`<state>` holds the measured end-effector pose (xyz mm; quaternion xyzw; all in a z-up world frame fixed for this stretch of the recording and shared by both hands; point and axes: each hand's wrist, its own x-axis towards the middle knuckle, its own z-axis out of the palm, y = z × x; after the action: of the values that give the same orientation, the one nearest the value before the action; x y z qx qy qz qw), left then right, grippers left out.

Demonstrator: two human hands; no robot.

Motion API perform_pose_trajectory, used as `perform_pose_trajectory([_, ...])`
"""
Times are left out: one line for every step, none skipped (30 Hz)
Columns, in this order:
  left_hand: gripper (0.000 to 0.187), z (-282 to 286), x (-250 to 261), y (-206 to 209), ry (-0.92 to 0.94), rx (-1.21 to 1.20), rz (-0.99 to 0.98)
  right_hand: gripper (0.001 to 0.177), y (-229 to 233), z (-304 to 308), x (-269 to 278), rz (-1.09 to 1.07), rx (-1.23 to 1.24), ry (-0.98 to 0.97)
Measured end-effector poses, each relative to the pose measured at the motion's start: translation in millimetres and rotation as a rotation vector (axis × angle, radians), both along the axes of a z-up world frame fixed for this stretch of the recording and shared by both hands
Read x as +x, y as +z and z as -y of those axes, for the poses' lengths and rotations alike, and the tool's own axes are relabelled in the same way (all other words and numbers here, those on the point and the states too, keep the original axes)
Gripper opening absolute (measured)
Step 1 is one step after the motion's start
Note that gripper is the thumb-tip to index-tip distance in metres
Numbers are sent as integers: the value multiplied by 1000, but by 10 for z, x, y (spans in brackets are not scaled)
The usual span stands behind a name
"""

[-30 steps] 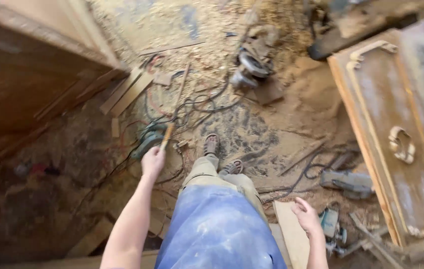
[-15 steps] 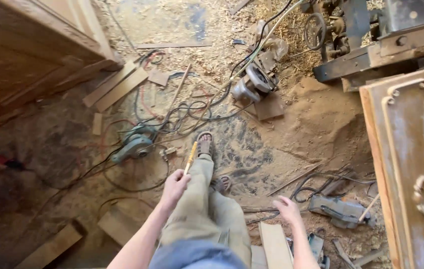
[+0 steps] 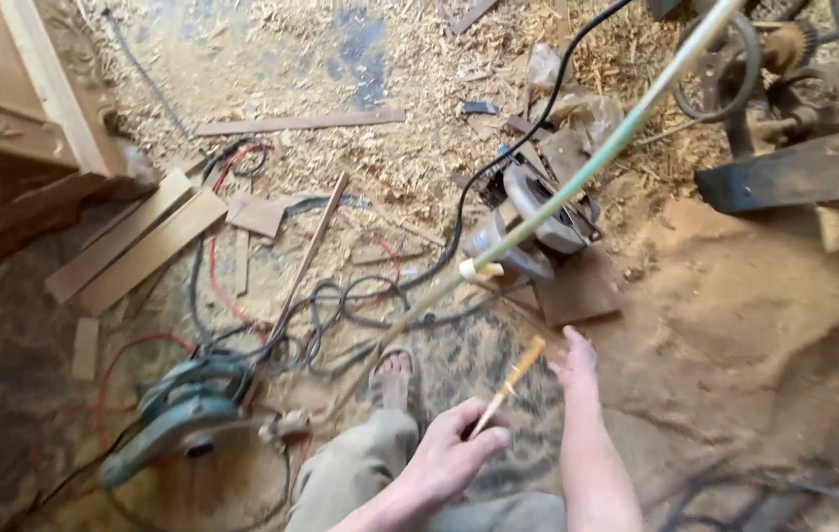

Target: Assembling a decorative wooden panel by applying glue to trim pieces and securing them with a pneumatic nail gun.

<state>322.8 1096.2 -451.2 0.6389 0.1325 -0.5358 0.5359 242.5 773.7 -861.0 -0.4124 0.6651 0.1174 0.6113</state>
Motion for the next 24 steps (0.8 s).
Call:
perform_pose_trajectory([14,-42,58,-91,91,-51,-44,43,47,49,262,19,-57,-156])
perform_pose_trajectory([9,-92,98,-156,181,-103,-89,56,131,88,498,38,-109,-313])
perform_pose_trajectory([9,-130,109,-242,176,-111,-68,56,218,124,712,61,-112,-318])
perform_pose_trajectory([12,-166,111,-303,218,-199,-24,70,339,160,911,-14,-123,-320])
perform_pose_trajectory([16,-221,80,-323,250,-287,9,84,510,179,1003,-100,-135,-329])
perform_pose_trajectory([16,-244,125,-323,236,-295,18,84,325,322,886,-88,-140,-343])
perform_pose_trajectory([15,-254,169,-279,194,-255,52,93,186,480,793,-123,-297,165])
perform_pose_trajectory([15,-259,214,-198,153,-214,87,112,82,645,704,-156,-445,675])
perform_pose_trajectory([15,-260,249,-200,133,-223,97,112,89,616,762,-151,-455,653])
perform_pose_trajectory([12,-255,287,-183,140,-245,237,94,114,594,824,47,-506,70])
perform_pose_trajectory([10,-268,290,-147,150,-263,368,79,143,539,826,236,-520,-511])
perform_pose_trajectory([10,-247,327,-147,134,-269,368,79,496,395,789,236,-525,-528])
perform_pose_trajectory([7,-225,361,-165,161,-189,382,48,838,243,657,285,-1091,-233])
perform_pose_trajectory([5,-185,390,-199,188,-108,398,20,1162,100,537,302,-1623,128])
perform_pose_trajectory([5,-153,414,-248,155,-120,389,20,1352,23,368,268,-1633,107])
perform_pose_trajectory([7,-125,432,-307,158,-158,452,30,1533,-69,204,399,-1711,329])
perform_pose_trajectory([8,-97,466,-383,180,-200,523,39,1705,-141,136,547,-1776,568])
perform_pose_trajectory([8,-52,499,-324,164,-218,522,39,1773,-63,130,528,-1792,557])
perform_pose_trajectory([9,-6,515,-268,161,-226,553,30,1832,20,135,654,-1845,761])
perform_pose_trajectory([10,43,532,-215,158,-235,583,24,1888,108,140,778,-1883,973])
perform_pose_trajectory([10,86,542,-281,151,-237,581,24,2049,66,91,770,-1884,970])
perform_pose_trajectory([6,134,558,-340,121,-223,588,15,2218,29,51,859,-1908,1032])
perform_pose_trajectory([8,192,592,-376,91,-210,598,16,2409,3,38,951,-1933,1092])
perform_pose_trajectory([8,236,574,-490,85,-214,600,16,2406,-26,-88,945,-1938,1087])
